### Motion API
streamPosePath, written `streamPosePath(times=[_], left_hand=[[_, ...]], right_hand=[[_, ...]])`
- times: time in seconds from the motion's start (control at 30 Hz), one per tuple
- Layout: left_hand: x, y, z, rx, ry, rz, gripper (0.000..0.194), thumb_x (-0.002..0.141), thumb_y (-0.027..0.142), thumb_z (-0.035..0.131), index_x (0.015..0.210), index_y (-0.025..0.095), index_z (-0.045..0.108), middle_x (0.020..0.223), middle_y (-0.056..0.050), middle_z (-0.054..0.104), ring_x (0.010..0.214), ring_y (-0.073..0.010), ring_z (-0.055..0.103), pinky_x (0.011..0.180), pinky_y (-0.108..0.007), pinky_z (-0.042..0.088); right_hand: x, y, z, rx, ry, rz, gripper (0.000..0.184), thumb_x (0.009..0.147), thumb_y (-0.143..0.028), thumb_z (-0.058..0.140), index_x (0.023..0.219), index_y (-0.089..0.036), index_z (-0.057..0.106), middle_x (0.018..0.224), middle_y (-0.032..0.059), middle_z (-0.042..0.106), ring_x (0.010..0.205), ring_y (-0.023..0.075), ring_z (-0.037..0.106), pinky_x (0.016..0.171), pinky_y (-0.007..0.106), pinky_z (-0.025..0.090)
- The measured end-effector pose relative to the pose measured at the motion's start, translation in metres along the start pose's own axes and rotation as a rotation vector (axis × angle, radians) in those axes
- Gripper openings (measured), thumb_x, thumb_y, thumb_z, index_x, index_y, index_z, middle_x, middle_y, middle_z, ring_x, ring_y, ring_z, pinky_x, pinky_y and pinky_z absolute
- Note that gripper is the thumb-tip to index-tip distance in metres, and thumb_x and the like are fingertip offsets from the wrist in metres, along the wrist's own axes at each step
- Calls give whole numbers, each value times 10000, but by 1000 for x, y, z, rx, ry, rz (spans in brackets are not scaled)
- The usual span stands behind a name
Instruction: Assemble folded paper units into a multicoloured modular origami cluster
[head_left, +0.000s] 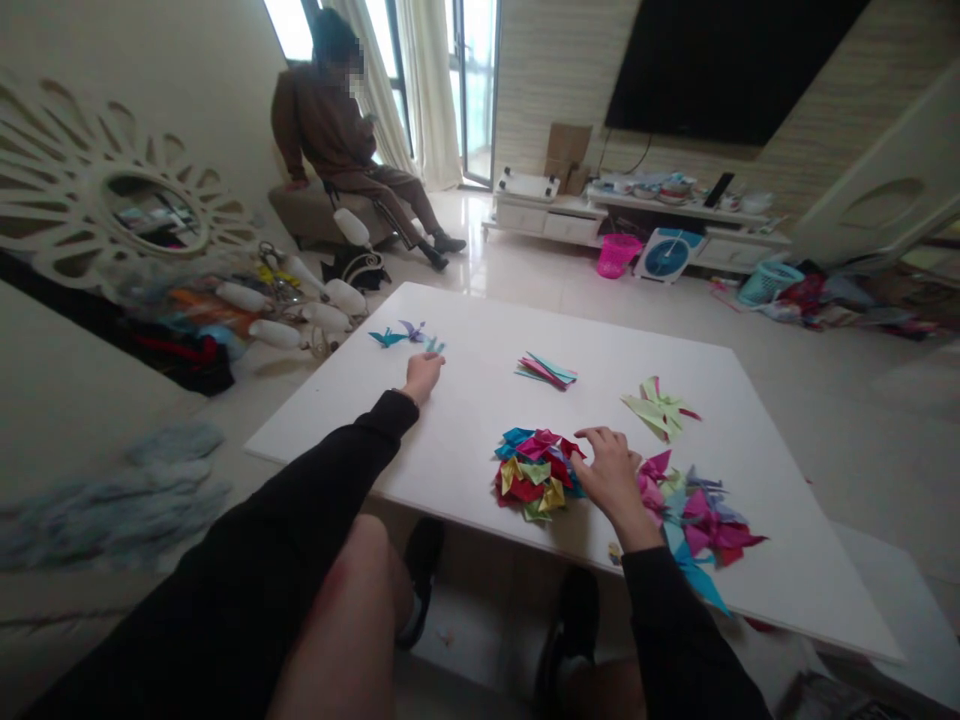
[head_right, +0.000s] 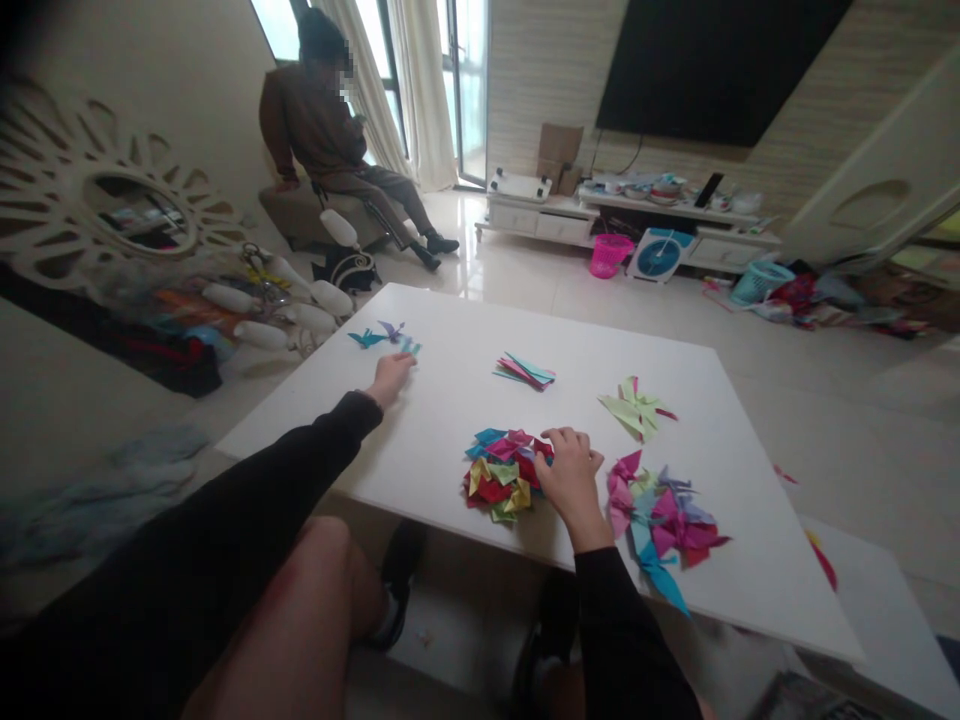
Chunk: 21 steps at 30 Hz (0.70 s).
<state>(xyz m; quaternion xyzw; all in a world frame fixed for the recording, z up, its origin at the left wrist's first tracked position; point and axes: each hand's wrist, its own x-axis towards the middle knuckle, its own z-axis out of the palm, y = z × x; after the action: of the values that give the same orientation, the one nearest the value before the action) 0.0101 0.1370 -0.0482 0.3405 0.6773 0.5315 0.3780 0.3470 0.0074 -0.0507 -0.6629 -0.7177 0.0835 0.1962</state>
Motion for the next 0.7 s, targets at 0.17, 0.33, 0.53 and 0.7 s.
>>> streamPosePath(times=[0.17, 0.33, 0.53, 0.7], left_hand=[[-87, 14, 39, -127, -179, 99, 208, 696, 228, 780, 881, 135, 776, 884, -102, 764, 864, -210, 678, 856, -348, 504], [-159, 14, 62, -253, -397, 149, 226, 655, 305, 860, 802, 150, 786, 831, -85, 764, 805, -209, 687, 811, -350, 529], [-147, -4, 72, -441, -653, -55, 301, 564, 225, 869, 776, 148, 669, 696, 3, 669, 639, -111, 598, 630, -235, 447], [-131, -3, 76, -460, -798, -153, 392, 582, 180, 820, 922, 163, 625, 689, 29, 632, 628, -97, 572, 610, -211, 414]], right_hand=[[1, -2, -2, 291, 52, 73, 225, 822, -330, 576, 983, -228, 697, 1109, 94, 707, 1094, 302, 567, 896, 437, 398], [4, -3, -2, 877, 86, 261, 308, 752, -472, 617, 879, -197, 670, 915, 77, 716, 856, 240, 645, 804, 384, 488], [1, -9, 2, 1238, -16, 429, 375, 731, -520, 690, 919, -195, 690, 858, 45, 740, 676, 161, 634, 625, 277, 467], [10, -13, 8, 1336, -50, 454, 348, 731, -526, 728, 838, -202, 661, 754, 0, 701, 619, 138, 628, 577, 245, 454]])
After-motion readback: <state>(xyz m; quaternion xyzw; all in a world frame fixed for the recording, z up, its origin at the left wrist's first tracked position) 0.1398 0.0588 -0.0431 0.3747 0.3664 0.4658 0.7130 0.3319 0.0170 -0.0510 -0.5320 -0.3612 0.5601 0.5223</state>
